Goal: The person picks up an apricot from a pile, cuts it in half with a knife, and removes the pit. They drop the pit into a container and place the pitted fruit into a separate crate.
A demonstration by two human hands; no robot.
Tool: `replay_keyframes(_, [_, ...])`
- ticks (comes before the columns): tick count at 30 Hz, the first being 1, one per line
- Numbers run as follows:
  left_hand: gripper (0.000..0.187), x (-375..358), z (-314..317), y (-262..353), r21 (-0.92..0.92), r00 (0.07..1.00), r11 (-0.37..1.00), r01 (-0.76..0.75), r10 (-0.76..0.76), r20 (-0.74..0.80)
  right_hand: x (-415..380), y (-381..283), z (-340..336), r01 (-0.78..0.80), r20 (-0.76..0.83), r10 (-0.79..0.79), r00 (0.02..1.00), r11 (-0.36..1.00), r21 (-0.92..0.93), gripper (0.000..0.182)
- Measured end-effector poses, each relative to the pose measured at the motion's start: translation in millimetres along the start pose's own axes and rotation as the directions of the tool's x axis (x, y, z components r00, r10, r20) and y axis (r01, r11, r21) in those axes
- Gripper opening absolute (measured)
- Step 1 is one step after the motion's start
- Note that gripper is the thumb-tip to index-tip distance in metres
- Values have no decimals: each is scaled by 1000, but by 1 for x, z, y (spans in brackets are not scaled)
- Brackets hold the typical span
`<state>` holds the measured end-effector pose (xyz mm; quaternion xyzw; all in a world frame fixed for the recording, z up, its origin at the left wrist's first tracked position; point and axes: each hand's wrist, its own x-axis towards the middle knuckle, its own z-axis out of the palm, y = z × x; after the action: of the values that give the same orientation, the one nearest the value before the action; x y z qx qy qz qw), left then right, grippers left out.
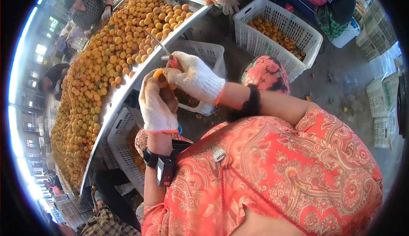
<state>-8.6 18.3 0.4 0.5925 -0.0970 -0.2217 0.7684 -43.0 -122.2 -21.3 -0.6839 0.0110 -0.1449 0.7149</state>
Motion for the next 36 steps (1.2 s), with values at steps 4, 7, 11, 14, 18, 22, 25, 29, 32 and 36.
replay_keyframes(4, [24,5,12,-3,-310,948,933,182,-251,-197,3,12,0,137,-93,-141,986,989,-51,14])
replay_keyframes(7, [26,12,-2,-11,-407,918,866,291,-373,-137,3,6,-2,18,-57,-10,998,988,150,12])
replay_keyframes(11, [31,11,-5,-10,-493,943,809,320,-320,87,1,1,-2,-113,18,113,993,948,296,16])
replay_keyframes(14, [32,13,-11,-8,-506,934,801,319,-356,25,-4,-14,4,-30,2,30,1000,959,283,13])
replay_keyframes(18, [27,27,-16,-17,-547,902,813,198,-370,-223,-5,-13,15,281,16,-281,960,959,-17,16])
replay_keyframes(22, [26,14,-19,-26,-569,946,806,165,-292,-139,6,-3,14,436,174,-402,899,795,-421,22])
replay_keyframes(25, [20,8,-34,-27,-614,923,758,220,-365,-121,4,-18,4,151,-9,-162,987,936,-319,29])
replay_keyframes(29, [22,-6,-1,-15,-433,979,883,182,-206,-8,12,6,-3,276,-5,-291,957,915,-295,22])
replay_keyframes(32, [34,-5,3,-17,-44,989,992,-117,112,-96,16,18,3,156,37,-154,987,986,-62,18])
replay_keyframes(36, [36,-10,-2,-17,64,986,985,-163,164,-11,5,-7,3,-344,174,298,938,852,395,9])
